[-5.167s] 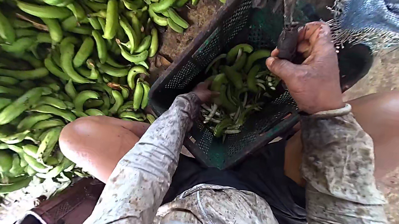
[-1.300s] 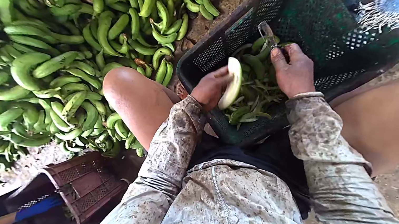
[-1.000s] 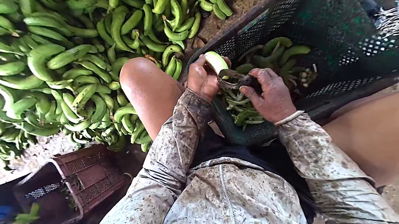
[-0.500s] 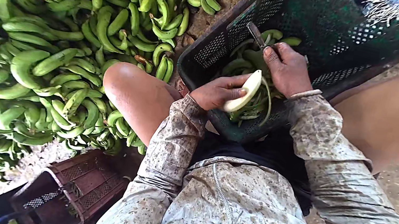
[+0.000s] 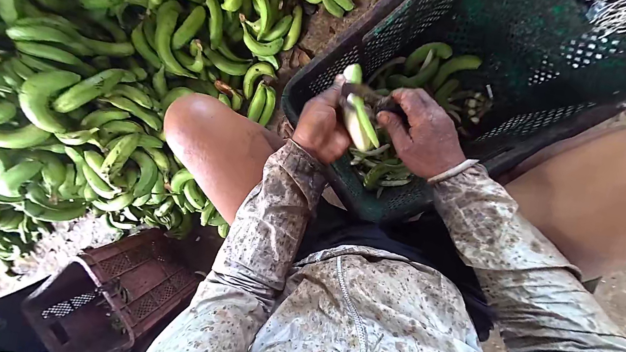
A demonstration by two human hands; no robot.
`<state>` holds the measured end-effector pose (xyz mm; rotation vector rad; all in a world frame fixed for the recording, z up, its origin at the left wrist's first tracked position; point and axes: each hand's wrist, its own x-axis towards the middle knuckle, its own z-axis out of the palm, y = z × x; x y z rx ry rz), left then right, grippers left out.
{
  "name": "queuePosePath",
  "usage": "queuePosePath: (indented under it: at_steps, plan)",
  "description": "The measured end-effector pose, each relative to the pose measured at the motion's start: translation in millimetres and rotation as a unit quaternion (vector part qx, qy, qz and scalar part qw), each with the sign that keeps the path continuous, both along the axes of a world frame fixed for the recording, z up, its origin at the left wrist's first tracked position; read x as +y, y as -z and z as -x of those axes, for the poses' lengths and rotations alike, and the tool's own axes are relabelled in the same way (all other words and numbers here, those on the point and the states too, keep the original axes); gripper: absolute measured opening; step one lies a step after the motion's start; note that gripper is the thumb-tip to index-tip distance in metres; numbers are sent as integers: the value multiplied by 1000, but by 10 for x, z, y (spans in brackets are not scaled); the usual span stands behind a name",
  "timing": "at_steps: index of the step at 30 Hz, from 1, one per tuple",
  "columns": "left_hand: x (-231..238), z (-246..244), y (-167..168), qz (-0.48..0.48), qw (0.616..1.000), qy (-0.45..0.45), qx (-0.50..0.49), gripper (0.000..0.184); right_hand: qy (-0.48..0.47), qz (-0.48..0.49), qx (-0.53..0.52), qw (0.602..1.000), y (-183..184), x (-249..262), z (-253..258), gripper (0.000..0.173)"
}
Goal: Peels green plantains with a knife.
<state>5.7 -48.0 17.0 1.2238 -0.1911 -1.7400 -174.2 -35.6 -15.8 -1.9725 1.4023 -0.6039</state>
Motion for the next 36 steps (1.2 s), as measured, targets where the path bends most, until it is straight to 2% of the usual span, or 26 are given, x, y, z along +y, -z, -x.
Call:
queuePosePath:
  at_steps: [3, 5, 7, 9, 11, 14, 17, 20, 21, 22, 24, 25, 28, 30, 33, 35, 36]
  plan:
    - [162, 18, 67, 93, 982, 167, -13, 36, 81, -85, -32, 993, -61, -211, 95, 45]
    - [158, -87, 81, 129, 973, 187, 26, 40, 122, -109, -29, 986, -93, -260, 195, 46]
    - [81, -178, 56, 110, 984, 125, 61, 43, 120, -97, -35, 987, -113, -184, 243, 46]
    - [-11, -253, 24, 62, 995, 31, 68, 47, 50, -63, -50, 996, -126, -17, 225, 46]
    - [-79, -290, 22, 30, 997, -31, 63, 42, -32, -16, -59, 998, -87, 136, 153, 46]
    - [-41, -176, 43, 7, 999, 1, 52, 39, -76, 34, -29, 996, -37, 153, 29, 48]
    - [81, -14, 3, 17, 997, 74, 32, 36, 28, -37, -32, 998, -56, -155, 45, 48]
    - [154, -29, -12, 53, 986, 151, 38, 40, 177, -127, -37, 975, -47, -378, 273, 46]
    - [179, -83, -8, 75, 984, 164, 7, 37, 205, -146, -40, 967, -42, -371, 323, 47]
    - [231, -157, -20, 101, 976, 180, -66, 33, 225, -158, -49, 960, -57, -306, 319, 47]
    - [241, -179, -66, 163, 930, 220, -245, 41, 248, -172, -51, 952, -196, -166, 325, 47]
    - [134, -87, -52, 206, 910, 211, -291, 45, 246, -182, -41, 951, -249, -173, 355, 47]
    - [-62, 266, -264, 318, 871, 189, -322, 48, 183, -275, 24, 944, -295, -176, 297, 49]
    - [-304, 631, -587, 407, 824, 220, -328, 49, 138, -314, 64, 937, -347, -213, 294, 51]
    - [-905, 1320, -1109, 531, 728, 252, -354, 52, 105, -339, 98, 930, -434, -236, 299, 52]
    - [-1116, 1612, -1514, 528, 673, 312, -414, 62, 99, -365, 106, 920, -460, -184, 325, 52]
    - [-1044, 1657, -1792, 516, 655, 349, -427, 66, 102, -370, 116, 916, -474, -171, 361, 52]
